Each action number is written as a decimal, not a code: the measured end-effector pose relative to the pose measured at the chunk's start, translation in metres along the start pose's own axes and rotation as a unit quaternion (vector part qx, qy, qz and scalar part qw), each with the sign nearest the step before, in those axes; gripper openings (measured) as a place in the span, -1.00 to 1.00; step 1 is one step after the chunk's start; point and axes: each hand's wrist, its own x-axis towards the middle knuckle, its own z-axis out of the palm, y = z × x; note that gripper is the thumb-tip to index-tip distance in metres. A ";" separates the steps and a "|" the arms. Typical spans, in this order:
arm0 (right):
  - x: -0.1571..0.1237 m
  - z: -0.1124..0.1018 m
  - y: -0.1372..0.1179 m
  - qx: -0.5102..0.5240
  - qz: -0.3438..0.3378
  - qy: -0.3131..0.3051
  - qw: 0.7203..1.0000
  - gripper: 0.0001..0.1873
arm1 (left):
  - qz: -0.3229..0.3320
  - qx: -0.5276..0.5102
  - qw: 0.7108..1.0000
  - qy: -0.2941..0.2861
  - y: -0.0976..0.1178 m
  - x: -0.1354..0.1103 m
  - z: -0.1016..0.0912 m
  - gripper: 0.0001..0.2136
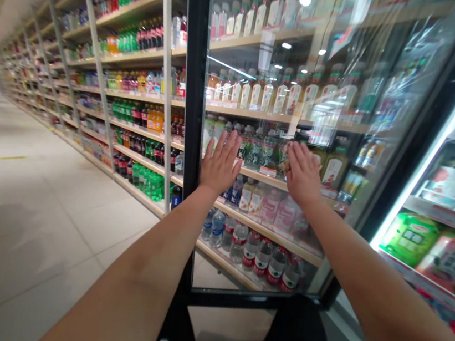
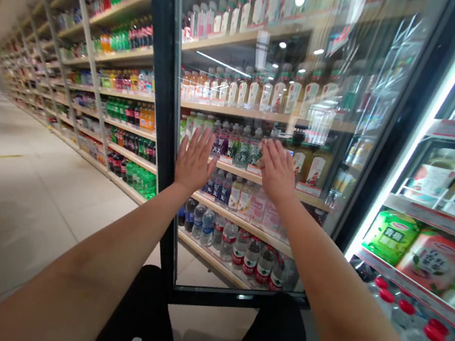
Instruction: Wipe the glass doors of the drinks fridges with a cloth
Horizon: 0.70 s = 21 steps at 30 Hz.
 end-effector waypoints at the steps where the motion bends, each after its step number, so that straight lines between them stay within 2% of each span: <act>1: 0.001 0.000 -0.002 0.006 -0.034 -0.024 0.999 -0.42 | 0.000 0.002 1.000 0.000 0.000 0.000 0.000 -0.42; 3: 0.005 -0.001 -0.003 0.016 -0.070 -0.048 0.996 -0.42 | 0.000 0.006 1.000 -0.001 0.000 0.000 0.000 -0.43; 4: 0.009 -0.001 -0.003 0.019 -0.060 -0.039 0.997 -0.41 | 0.000 0.008 1.000 -0.002 0.000 0.000 0.000 -0.43; 8: 0.028 0.003 -0.004 0.019 0.069 0.054 0.996 -0.37 | 0.000 0.007 1.000 -0.006 0.000 0.001 0.000 -0.42; 9: 0.031 0.004 -0.006 0.018 0.082 0.064 0.994 -0.36 | 0.000 0.007 1.000 -0.006 0.000 0.001 0.000 -0.42; 11: 0.032 0.005 -0.012 0.022 0.047 0.043 0.998 -0.36 | -0.001 0.006 1.000 -0.004 0.000 0.001 -0.001 -0.43; 14: 0.033 0.004 -0.018 0.039 -0.056 -0.027 0.997 -0.35 | -0.001 -0.002 1.000 -0.003 0.000 0.001 -0.001 -0.42; 15: 0.034 0.003 -0.018 0.043 -0.063 -0.036 0.996 -0.35 | 0.000 -0.007 1.000 -0.003 0.000 0.001 0.000 -0.42; 16: 0.037 0.002 -0.016 0.046 -0.047 -0.032 0.997 -0.34 | 0.000 -0.011 1.000 -0.004 0.000 0.000 0.000 -0.41; 19: 0.042 0.002 -0.011 0.044 0.057 0.022 0.997 -0.32 | -0.001 -0.019 1.000 -0.004 0.000 0.000 0.001 -0.41; 21: 0.038 0.003 -0.012 0.041 0.065 0.031 0.997 -0.32 | -0.002 -0.018 1.000 -0.001 0.000 0.000 0.001 -0.41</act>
